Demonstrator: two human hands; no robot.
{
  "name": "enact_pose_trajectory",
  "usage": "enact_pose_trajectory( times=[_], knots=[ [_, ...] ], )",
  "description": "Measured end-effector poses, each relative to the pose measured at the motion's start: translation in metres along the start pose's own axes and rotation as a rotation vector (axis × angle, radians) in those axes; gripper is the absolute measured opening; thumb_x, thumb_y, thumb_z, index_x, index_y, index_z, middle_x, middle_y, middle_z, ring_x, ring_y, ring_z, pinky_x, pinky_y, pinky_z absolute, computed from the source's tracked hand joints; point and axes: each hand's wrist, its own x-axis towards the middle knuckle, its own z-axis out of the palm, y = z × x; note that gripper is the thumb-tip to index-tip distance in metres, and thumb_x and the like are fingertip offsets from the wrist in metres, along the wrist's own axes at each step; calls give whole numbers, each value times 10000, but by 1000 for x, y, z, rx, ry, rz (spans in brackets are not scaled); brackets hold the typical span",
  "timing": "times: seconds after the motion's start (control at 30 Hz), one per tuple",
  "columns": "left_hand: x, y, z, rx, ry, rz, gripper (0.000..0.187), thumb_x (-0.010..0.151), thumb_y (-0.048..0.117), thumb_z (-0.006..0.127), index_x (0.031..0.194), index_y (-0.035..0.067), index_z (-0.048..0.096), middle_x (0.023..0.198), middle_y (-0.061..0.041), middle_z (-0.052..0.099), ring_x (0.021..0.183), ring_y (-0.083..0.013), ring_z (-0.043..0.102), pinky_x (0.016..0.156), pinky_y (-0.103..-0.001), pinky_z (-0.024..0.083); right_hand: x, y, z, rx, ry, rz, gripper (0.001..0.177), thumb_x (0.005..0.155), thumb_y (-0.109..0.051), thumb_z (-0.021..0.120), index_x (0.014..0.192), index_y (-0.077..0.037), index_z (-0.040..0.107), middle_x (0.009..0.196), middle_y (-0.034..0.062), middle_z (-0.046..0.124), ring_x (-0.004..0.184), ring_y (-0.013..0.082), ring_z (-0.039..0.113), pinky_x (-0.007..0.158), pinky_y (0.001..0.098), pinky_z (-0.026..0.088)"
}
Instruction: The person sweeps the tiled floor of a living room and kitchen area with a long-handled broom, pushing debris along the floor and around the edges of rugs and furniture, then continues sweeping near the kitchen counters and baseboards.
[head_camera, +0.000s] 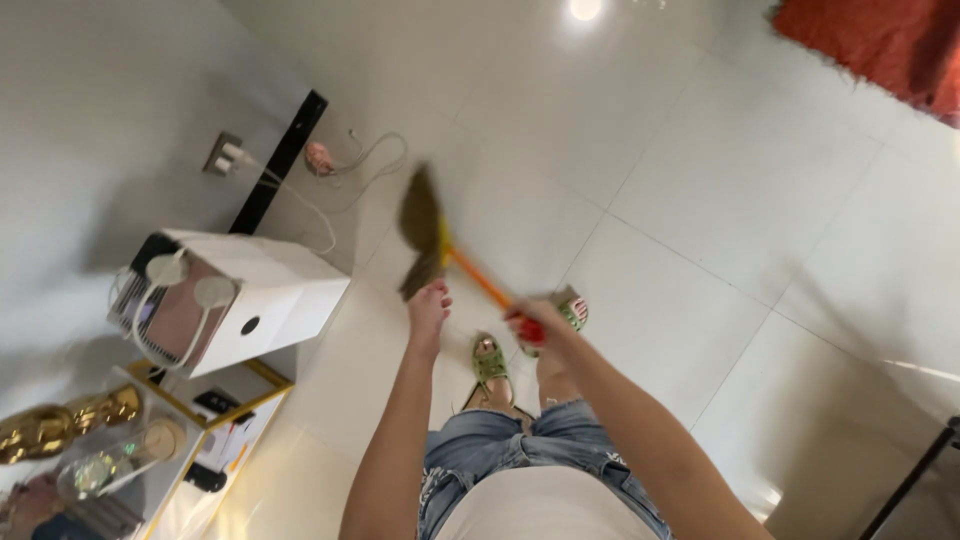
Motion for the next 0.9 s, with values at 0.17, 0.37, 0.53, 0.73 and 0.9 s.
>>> enact_pose_trajectory(
  times=[0.17, 0.37, 0.53, 0.73, 0.9],
  knots=[
    [13, 24, 138, 83, -156, -38, 259, 989, 144, 517, 1178, 55, 671, 1009, -4, 667, 780, -96, 599, 654, -254, 483, -61, -54, -187, 392, 66, 49, 126, 889, -134, 631, 924, -31, 566, 553, -44, 494, 380, 53, 446, 320, 220, 319],
    [9, 47, 297, 249, -441, -10, 241, 997, 147, 535, 1170, 50, 672, 983, -22, 669, 757, -103, 594, 640, -261, 484, -154, -48, -315, 746, 153, -62, 101, 923, -91, 595, 958, -12, 542, 562, -83, 477, 395, -7, 441, 327, 189, 256],
    [-10, 61, 372, 353, -592, 0, 243, 983, 141, 536, 1167, 60, 673, 985, -13, 670, 774, -97, 596, 657, -259, 482, -187, -60, -366, 806, 330, -133, 102, 923, -98, 584, 944, -20, 521, 580, -71, 486, 413, -5, 440, 343, 183, 261],
    [1, 85, 398, 450, -643, -12, 260, 967, 143, 525, 1170, 75, 672, 1005, 6, 677, 799, -106, 616, 685, -274, 498, -168, -118, -275, 566, 665, -324, 56, 884, -17, 605, 861, 6, 559, 589, 38, 514, 439, 130, 465, 381, 284, 359],
    [51, 112, 404, 455, -604, -8, 257, 984, 159, 510, 1168, 74, 668, 1020, 5, 674, 826, -114, 622, 702, -285, 498, -117, -152, -150, 518, 500, -375, 103, 871, -16, 594, 774, 11, 573, 607, 56, 530, 497, 163, 518, 409, 323, 440]
  ],
)
